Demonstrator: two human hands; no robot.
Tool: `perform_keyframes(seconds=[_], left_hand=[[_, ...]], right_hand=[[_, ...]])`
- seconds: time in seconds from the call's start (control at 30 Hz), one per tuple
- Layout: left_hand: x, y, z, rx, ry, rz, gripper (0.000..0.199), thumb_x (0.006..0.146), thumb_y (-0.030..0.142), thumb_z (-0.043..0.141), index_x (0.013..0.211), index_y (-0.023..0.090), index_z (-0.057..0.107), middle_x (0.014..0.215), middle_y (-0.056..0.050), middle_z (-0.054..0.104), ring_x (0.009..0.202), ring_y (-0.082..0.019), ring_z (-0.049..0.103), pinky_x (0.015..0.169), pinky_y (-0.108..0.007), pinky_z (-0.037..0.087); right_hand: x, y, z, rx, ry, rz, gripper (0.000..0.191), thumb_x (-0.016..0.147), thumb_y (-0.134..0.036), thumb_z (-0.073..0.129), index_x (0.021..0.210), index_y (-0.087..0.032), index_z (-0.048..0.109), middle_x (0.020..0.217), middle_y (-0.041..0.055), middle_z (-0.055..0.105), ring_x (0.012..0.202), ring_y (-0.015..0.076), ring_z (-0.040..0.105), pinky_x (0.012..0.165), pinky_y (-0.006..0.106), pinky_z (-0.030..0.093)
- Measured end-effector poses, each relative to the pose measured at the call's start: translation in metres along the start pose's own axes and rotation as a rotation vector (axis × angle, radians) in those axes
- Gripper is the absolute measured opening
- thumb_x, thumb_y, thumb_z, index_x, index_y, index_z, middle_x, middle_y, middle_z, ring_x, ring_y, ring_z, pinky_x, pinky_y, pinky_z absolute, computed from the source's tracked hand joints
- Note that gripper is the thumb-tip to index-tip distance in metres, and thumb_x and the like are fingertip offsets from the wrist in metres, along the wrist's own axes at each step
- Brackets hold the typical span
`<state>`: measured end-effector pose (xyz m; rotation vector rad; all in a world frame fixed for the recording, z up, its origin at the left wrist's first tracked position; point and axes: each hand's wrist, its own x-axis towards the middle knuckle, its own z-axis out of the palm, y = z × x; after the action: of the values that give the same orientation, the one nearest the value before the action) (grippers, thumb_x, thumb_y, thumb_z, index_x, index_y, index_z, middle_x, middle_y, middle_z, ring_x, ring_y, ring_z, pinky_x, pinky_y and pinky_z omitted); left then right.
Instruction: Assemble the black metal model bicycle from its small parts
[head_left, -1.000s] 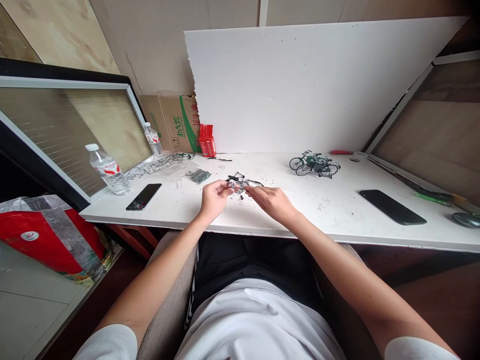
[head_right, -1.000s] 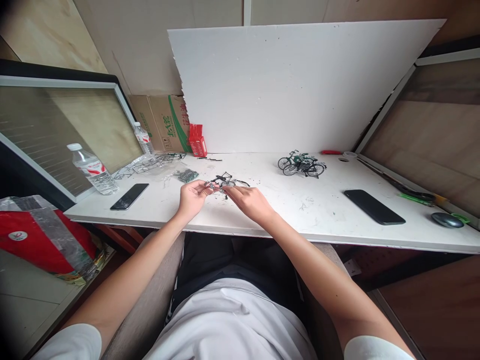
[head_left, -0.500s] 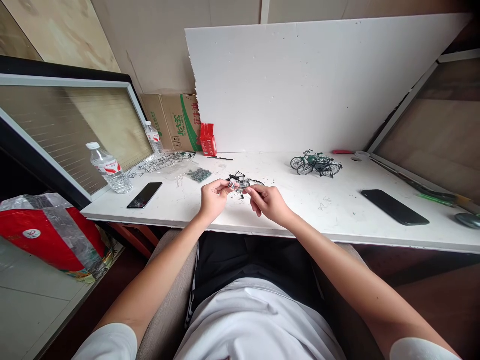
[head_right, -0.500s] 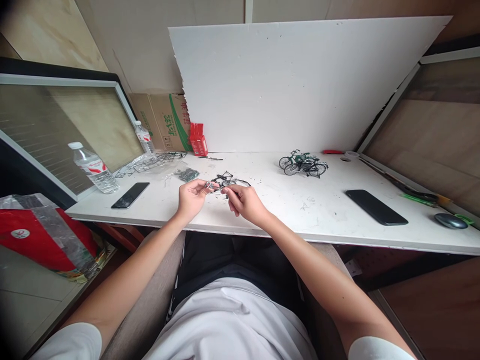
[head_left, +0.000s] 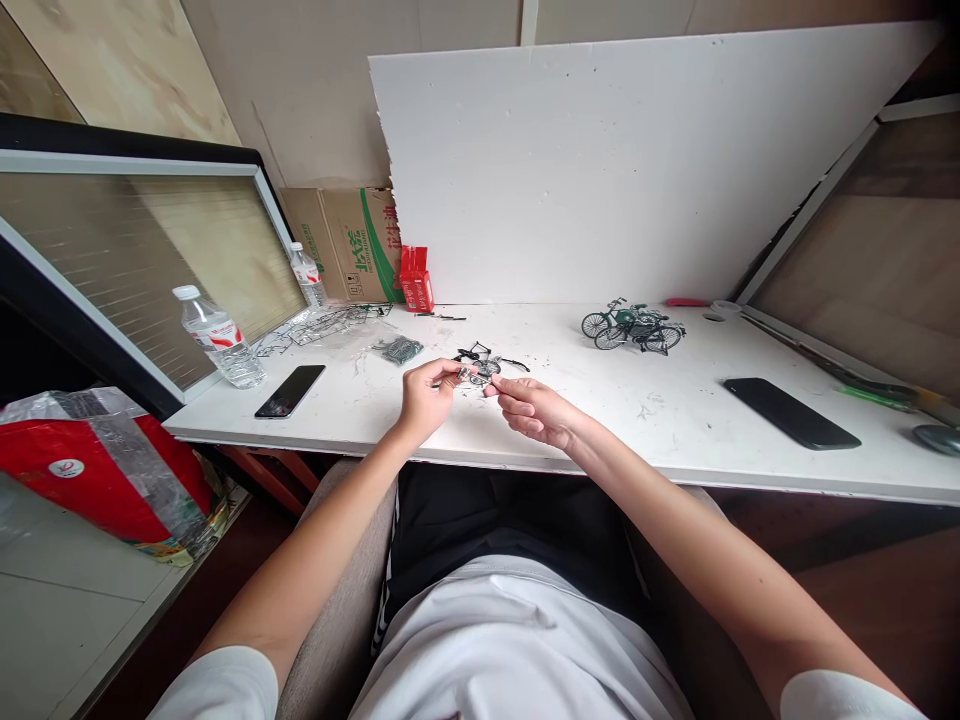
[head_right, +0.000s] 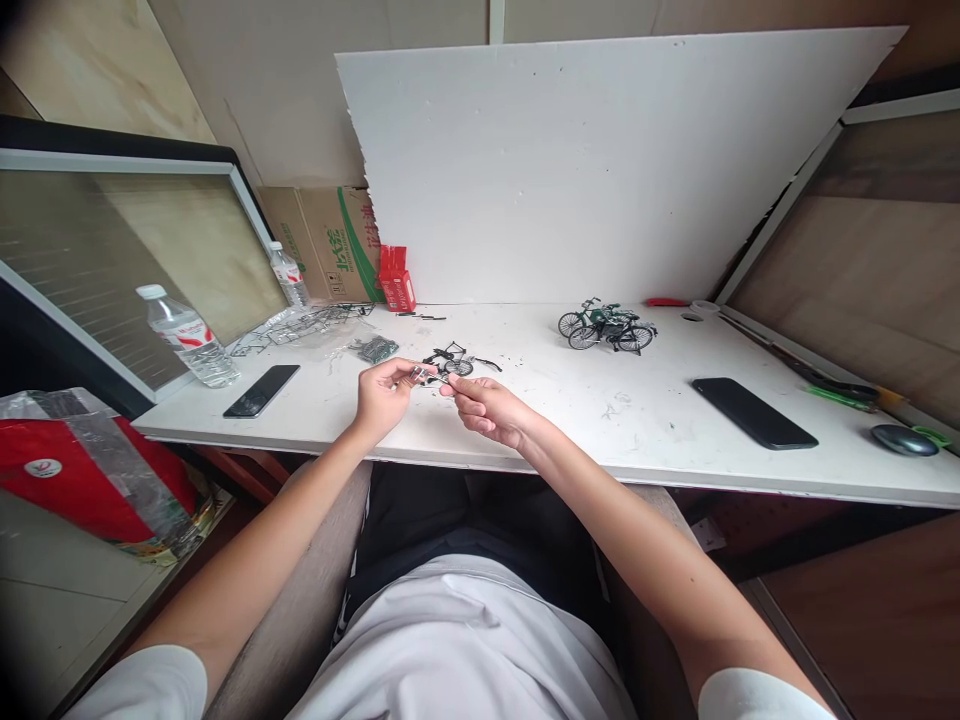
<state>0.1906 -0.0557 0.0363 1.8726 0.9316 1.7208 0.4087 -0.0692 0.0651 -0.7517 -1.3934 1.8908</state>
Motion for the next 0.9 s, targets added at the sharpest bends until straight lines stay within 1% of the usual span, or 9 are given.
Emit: perform_keyframes(seconds=[0.1,0.17,0.27,0.3,0.37,0.5,0.67,0.77,0.9], left_hand=[[0.002,0.001,0.000,0.026,-0.011,0.003,0.012,0.094,0.022,0.069,0.095,0.017,0.080,0.101,-0.010,0.084,0.095,-0.025,0.082,0.091,-0.039,0.066],[0.002,0.001,0.001,0.017,-0.013,-0.017,0.013,0.095,0.025,0.071,0.098,0.017,0.080,0.103,-0.010,0.084,0.098,-0.026,0.082,0.094,-0.040,0.066],[-0.001,0.001,0.005,-0.037,-0.020,-0.077,0.016,0.095,0.030,0.074,0.102,0.018,0.080,0.106,-0.011,0.084,0.101,-0.026,0.081,0.098,-0.041,0.065],[-0.001,0.001,0.006,-0.059,-0.021,-0.097,0.017,0.095,0.031,0.074,0.103,0.018,0.080,0.107,-0.011,0.084,0.102,-0.027,0.081,0.099,-0.041,0.065],[-0.003,0.002,0.008,-0.093,-0.020,-0.128,0.018,0.095,0.033,0.075,0.103,0.018,0.079,0.107,-0.011,0.083,0.102,-0.027,0.081,0.099,-0.042,0.064],[-0.003,0.003,0.010,-0.106,-0.023,-0.160,0.019,0.094,0.034,0.076,0.102,0.017,0.077,0.106,-0.013,0.083,0.102,-0.028,0.081,0.099,-0.043,0.064],[-0.005,0.001,0.011,-0.093,0.008,-0.143,0.017,0.095,0.033,0.074,0.100,0.017,0.075,0.105,-0.012,0.083,0.100,-0.027,0.081,0.098,-0.040,0.064],[-0.007,-0.002,0.011,-0.083,0.009,-0.130,0.012,0.095,0.030,0.072,0.097,0.018,0.074,0.103,-0.011,0.083,0.098,-0.026,0.081,0.096,-0.041,0.064],[-0.009,-0.003,0.011,-0.075,-0.003,-0.107,0.008,0.095,0.025,0.069,0.095,0.019,0.073,0.101,-0.010,0.083,0.098,-0.026,0.082,0.095,-0.041,0.065]], right_hand=[[0.000,0.001,-0.001,-0.131,-0.002,-0.059,0.043,0.097,-0.061,0.067,0.094,-0.019,0.063,0.054,-0.0115,0.027,0.044,0.0083,0.021,0.045,0.024,0.017],[-0.003,0.000,0.004,-0.365,0.105,-0.167,0.046,0.103,-0.065,0.055,0.090,-0.021,0.059,0.057,-0.0078,0.034,0.049,0.0114,0.029,0.049,0.026,0.025],[-0.009,0.000,0.013,-0.829,0.355,-0.314,0.043,0.108,-0.063,0.046,0.092,-0.024,0.053,0.068,-0.0006,0.053,0.061,0.0174,0.046,0.059,0.030,0.034],[-0.010,0.000,0.014,-0.946,0.402,-0.344,0.039,0.109,-0.060,0.044,0.095,-0.024,0.052,0.073,0.0007,0.057,0.064,0.0189,0.049,0.061,0.031,0.035],[-0.011,0.001,0.013,-1.082,0.411,-0.396,0.033,0.112,-0.054,0.039,0.102,-0.025,0.050,0.079,0.0016,0.061,0.066,0.0205,0.053,0.063,0.032,0.037],[-0.009,0.001,0.001,-1.172,0.352,-0.532,0.028,0.113,-0.048,0.039,0.108,-0.024,0.052,0.085,0.0037,0.067,0.065,0.0200,0.056,0.064,0.031,0.039],[-0.009,-0.002,-0.007,-1.204,0.373,-0.643,0.032,0.111,-0.049,0.049,0.109,-0.024,0.067,0.090,0.0072,0.077,0.067,0.0201,0.063,0.068,0.030,0.042],[-0.009,-0.002,-0.007,-1.169,0.348,-0.662,0.034,0.109,-0.052,0.053,0.108,-0.025,0.074,0.095,0.0097,0.078,0.074,0.0227,0.066,0.072,0.032,0.044],[-0.008,0.001,-0.005,-1.060,0.320,-0.631,0.038,0.106,-0.057,0.054,0.108,-0.026,0.077,0.088,0.0101,0.076,0.072,0.0241,0.062,0.071,0.033,0.042]])
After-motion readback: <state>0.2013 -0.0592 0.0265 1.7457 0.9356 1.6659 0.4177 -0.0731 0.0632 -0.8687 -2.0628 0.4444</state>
